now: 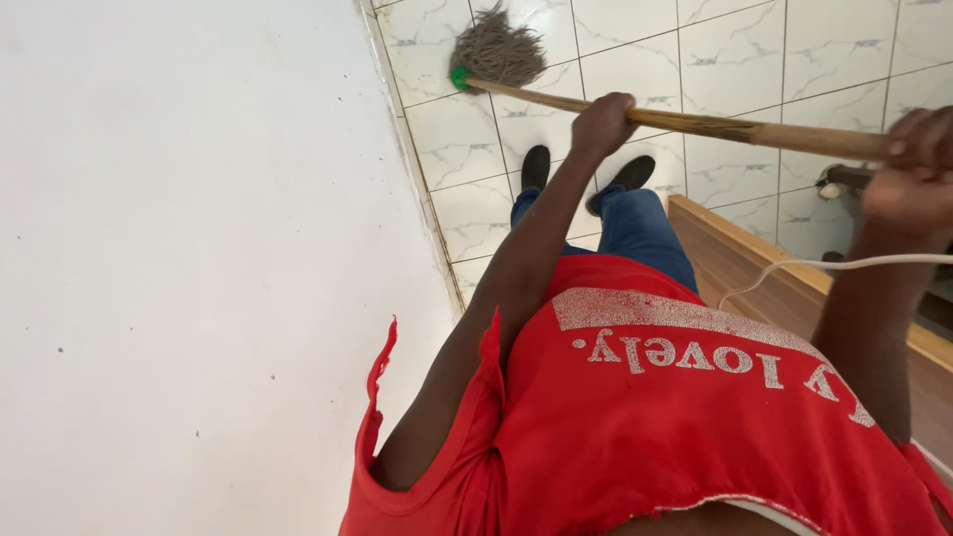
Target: The person mops a tiled floor, moving the mop back and forth across the surface while walking through the room and around a doorway.
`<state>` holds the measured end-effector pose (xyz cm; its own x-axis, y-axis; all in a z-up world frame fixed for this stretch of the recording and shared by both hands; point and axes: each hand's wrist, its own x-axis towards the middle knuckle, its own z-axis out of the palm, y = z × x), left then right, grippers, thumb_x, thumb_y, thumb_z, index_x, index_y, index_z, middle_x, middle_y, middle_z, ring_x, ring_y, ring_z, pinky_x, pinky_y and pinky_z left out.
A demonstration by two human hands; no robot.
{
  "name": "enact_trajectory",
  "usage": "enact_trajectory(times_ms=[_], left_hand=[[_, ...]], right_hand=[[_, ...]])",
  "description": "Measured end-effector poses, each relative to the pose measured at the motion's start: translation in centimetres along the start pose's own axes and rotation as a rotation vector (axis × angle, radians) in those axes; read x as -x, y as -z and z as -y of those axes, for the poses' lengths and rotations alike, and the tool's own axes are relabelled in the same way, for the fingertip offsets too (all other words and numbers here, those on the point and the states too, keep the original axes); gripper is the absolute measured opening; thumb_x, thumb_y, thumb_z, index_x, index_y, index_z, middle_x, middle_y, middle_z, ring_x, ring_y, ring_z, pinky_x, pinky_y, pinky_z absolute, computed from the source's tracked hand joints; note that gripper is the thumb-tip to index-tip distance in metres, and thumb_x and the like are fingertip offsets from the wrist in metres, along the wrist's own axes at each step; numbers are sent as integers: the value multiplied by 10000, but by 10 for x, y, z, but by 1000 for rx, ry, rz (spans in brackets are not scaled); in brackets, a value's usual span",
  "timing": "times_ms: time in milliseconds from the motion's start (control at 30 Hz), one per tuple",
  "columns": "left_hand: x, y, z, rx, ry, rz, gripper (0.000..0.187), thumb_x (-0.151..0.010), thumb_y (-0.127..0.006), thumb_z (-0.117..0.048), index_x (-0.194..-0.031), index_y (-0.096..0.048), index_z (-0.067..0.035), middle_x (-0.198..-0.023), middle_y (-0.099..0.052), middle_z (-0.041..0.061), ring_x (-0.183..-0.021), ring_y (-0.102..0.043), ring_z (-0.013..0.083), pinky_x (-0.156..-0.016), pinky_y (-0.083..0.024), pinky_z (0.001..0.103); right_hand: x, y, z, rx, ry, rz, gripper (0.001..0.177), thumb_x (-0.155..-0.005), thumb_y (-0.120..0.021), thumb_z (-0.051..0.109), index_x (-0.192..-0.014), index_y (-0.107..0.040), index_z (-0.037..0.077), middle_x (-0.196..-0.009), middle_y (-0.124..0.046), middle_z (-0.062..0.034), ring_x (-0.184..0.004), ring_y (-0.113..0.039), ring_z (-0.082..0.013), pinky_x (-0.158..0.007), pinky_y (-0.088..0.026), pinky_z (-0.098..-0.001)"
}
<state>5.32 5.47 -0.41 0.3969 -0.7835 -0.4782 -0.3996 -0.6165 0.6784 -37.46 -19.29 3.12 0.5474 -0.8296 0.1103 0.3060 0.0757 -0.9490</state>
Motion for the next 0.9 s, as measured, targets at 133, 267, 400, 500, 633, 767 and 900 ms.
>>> enact_trajectory(times_ms=[133, 267, 400, 500, 633, 767, 900], left_hand=[[0, -43, 55, -8, -54, -160, 217, -815, -735, -298, -994, -686, -186, -1105, -708, 42, -1038, -685, 295, -813, -574, 460], [11, -65, 48, -194, -63, 47, 152, -846, -704, -249, -977, -673, -178, -1090, -694, 62, -1065, -675, 295, -815, -569, 478], [20, -110, 17, -254, -165, 151, 114, -877, -641, -189, -986, -667, -170, -1075, -702, 74, -1011, -709, 304, -776, -581, 485], [24, -129, -44, -171, -301, 149, 91, -896, -604, -154, -965, -664, -157, -1049, -704, 83, -961, -714, 338, -746, -570, 508], [16, -125, -104, -99, -355, 212, 138, -841, -640, -170, -976, -669, -169, -1060, -691, 70, -944, -713, 323, -754, -577, 486], [-13, -141, -121, -117, -348, 200, 150, -891, -608, -165, -997, -691, -231, -1077, -690, -7, -986, -709, 244, -765, -585, 438], [-33, -151, -116, -49, -372, 203, 253, -786, -730, -271, -1034, -687, -262, -1117, -712, -78, -984, -710, 192, -753, -586, 395]], right_hand=[[-5, -232, 95, -3, 123, -50, 545, -1168, -339, 468, -943, -491, -5, -557, -349, -44, -463, -342, -169, -521, -407, -376], [47, -266, 135, 114, 61, -261, 431, -1213, -471, 346, -878, -432, 77, -555, -328, -43, -443, -270, -170, -474, -372, -409], [108, -210, 156, 108, 109, -328, 469, -1215, -464, 419, -896, -426, 77, -522, -277, -16, -437, -260, -168, -477, -363, -411], [143, -141, 176, 261, 180, -284, 536, -1115, -442, 531, -898, -415, 42, -535, -275, -11, -436, -280, -157, -497, -388, -382], [187, -91, 187, 451, 253, -153, 712, -965, -406, 697, -903, -401, -12, -555, -273, -4, -435, -310, -140, -526, -424, -339], [169, -170, 203, 491, 158, -326, 408, -1106, -369, 393, -781, -419, 152, -613, -322, -1, -491, -352, -155, -580, -396, -355], [150, -184, 189, 559, 262, -164, 466, -1220, -297, 388, -840, -434, 156, -725, -401, -87, -618, -428, -205, -684, -439, -317]])
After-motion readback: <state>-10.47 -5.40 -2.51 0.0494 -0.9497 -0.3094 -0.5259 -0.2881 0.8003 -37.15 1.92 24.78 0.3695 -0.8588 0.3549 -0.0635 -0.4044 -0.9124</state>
